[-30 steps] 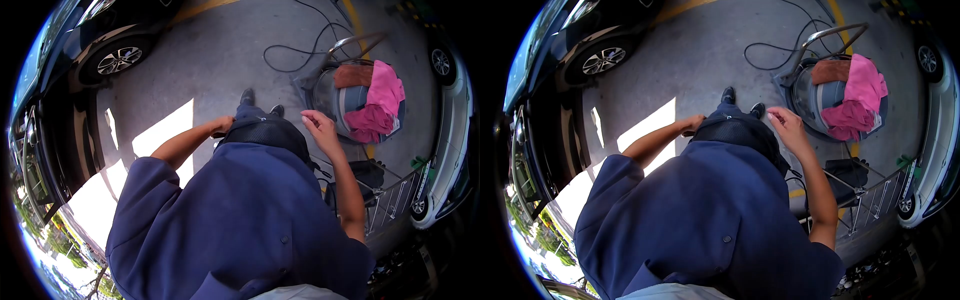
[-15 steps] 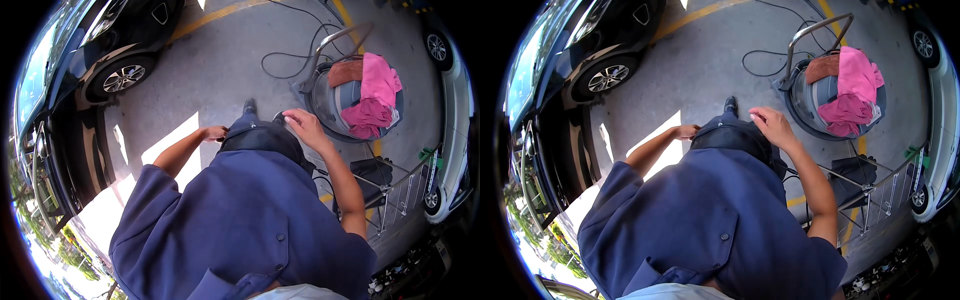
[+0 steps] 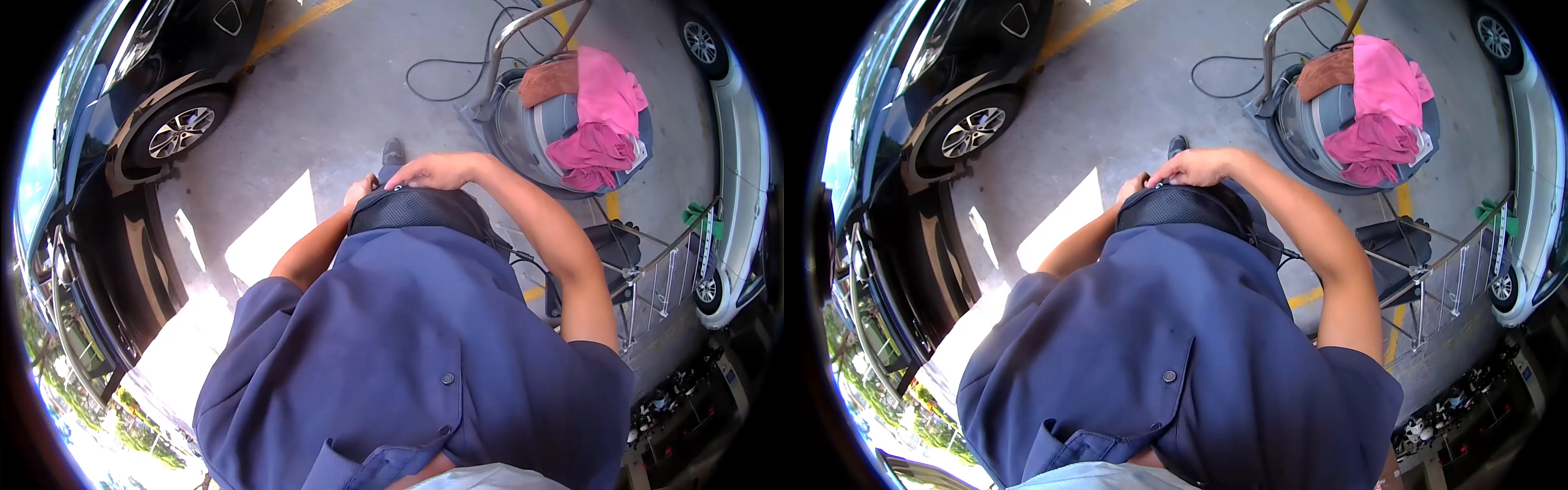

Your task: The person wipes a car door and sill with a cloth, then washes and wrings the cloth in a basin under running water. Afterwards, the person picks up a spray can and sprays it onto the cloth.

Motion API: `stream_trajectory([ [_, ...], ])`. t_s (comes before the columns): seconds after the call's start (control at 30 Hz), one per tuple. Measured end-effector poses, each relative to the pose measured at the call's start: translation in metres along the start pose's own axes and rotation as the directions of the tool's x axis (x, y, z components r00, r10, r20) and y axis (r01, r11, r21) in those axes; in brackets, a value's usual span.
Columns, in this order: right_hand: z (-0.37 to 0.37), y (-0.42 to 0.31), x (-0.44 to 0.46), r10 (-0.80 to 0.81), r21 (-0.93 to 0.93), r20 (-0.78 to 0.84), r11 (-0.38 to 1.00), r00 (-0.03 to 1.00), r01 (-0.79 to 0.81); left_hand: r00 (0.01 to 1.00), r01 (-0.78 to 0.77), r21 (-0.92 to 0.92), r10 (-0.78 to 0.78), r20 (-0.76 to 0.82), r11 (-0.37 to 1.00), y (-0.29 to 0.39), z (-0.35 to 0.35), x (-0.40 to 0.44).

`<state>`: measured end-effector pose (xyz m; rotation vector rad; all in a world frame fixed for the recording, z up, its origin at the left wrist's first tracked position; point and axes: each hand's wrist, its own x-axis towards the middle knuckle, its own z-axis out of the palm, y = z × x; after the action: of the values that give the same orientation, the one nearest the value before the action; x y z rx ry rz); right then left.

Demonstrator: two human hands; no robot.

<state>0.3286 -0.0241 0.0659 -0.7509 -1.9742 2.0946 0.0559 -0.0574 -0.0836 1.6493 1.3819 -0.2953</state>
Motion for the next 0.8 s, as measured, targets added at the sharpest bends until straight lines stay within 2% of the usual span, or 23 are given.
stream_trajectory([
  [0.03, -0.004, -0.006, 0.0, 0.042, -0.028, 0.069, 0.999, 0.997, -0.04, 0.996, -0.059, 0.049, 0.056, 0.068, 0.997, -0.008, -0.01, 0.005],
  [0.07, -0.007, -0.017, -0.004, -0.009, -0.119, 0.025, 0.993, 1.0, 0.012, 0.982, -0.127, 0.085, 0.113, 0.15, 0.988, -0.011, -0.029, 0.003],
  [0.1, -0.007, -0.02, -0.005, 0.01, -0.209, 0.009, 0.978, 1.0, -0.008, 0.959, -0.197, 0.118, 0.166, 0.231, 0.973, -0.001, -0.053, -0.003],
  [0.17, -0.008, -0.022, -0.008, 0.039, -0.382, -0.03, 0.923, 0.999, -0.047, 0.983, -0.143, -0.155, 0.159, 0.091, 0.977, 0.049, -0.098, -0.036],
  [0.2, -0.004, -0.02, -0.012, -0.076, -0.445, -0.103, 0.895, 0.992, 0.022, 0.948, -0.283, -0.185, 0.303, 0.095, 0.941, 0.073, -0.116, -0.054],
  [0.27, 0.002, -0.025, -0.015, -0.078, -0.514, -0.141, 0.858, 0.987, -0.006, 0.819, -0.535, -0.249, 0.568, 0.082, 0.807, 0.115, -0.135, -0.085],
  [0.3, 0.004, -0.029, -0.016, -0.084, -0.547, -0.158, 0.837, 0.984, -0.017, 0.792, -0.568, -0.145, 0.586, 0.172, 0.81, 0.127, -0.132, -0.093],
  [0.33, 0.005, -0.031, -0.019, -0.167, -0.599, -0.147, 0.799, 0.975, 0.046, 0.786, -0.587, -0.107, 0.596, 0.161, 0.803, 0.133, -0.127, -0.097],
  [0.37, 0.004, -0.034, -0.021, -0.155, -0.624, -0.129, 0.78, 0.979, 0.041, 0.779, -0.606, -0.068, 0.608, 0.153, 0.793, 0.137, -0.123, -0.098],
  [0.47, 0.004, -0.038, -0.025, -0.131, -0.691, -0.098, 0.723, 0.987, 0.027, 0.739, -0.656, -0.038, 0.651, 0.171, 0.754, 0.144, -0.124, -0.097],
  [0.57, 0.005, -0.041, -0.03, -0.148, -0.762, -0.036, 0.644, 0.988, 0.068, 0.654, -0.738, -0.049, 0.731, 0.195, 0.673, 0.146, -0.123, -0.096],
  [0.67, 0.003, -0.062, -0.047, -0.176, -0.852, 0.028, 0.511, 0.984, 0.116, 0.661, -0.722, -0.03, 0.702, 0.265, 0.692, 0.156, -0.132, -0.097],
  [0.8, 0.008, -0.07, -0.085, -0.231, -0.923, 0.047, 0.363, 0.972, 0.131, 0.616, -0.764, -0.018, 0.736, 0.28, 0.645, 0.166, -0.142, -0.101],
])
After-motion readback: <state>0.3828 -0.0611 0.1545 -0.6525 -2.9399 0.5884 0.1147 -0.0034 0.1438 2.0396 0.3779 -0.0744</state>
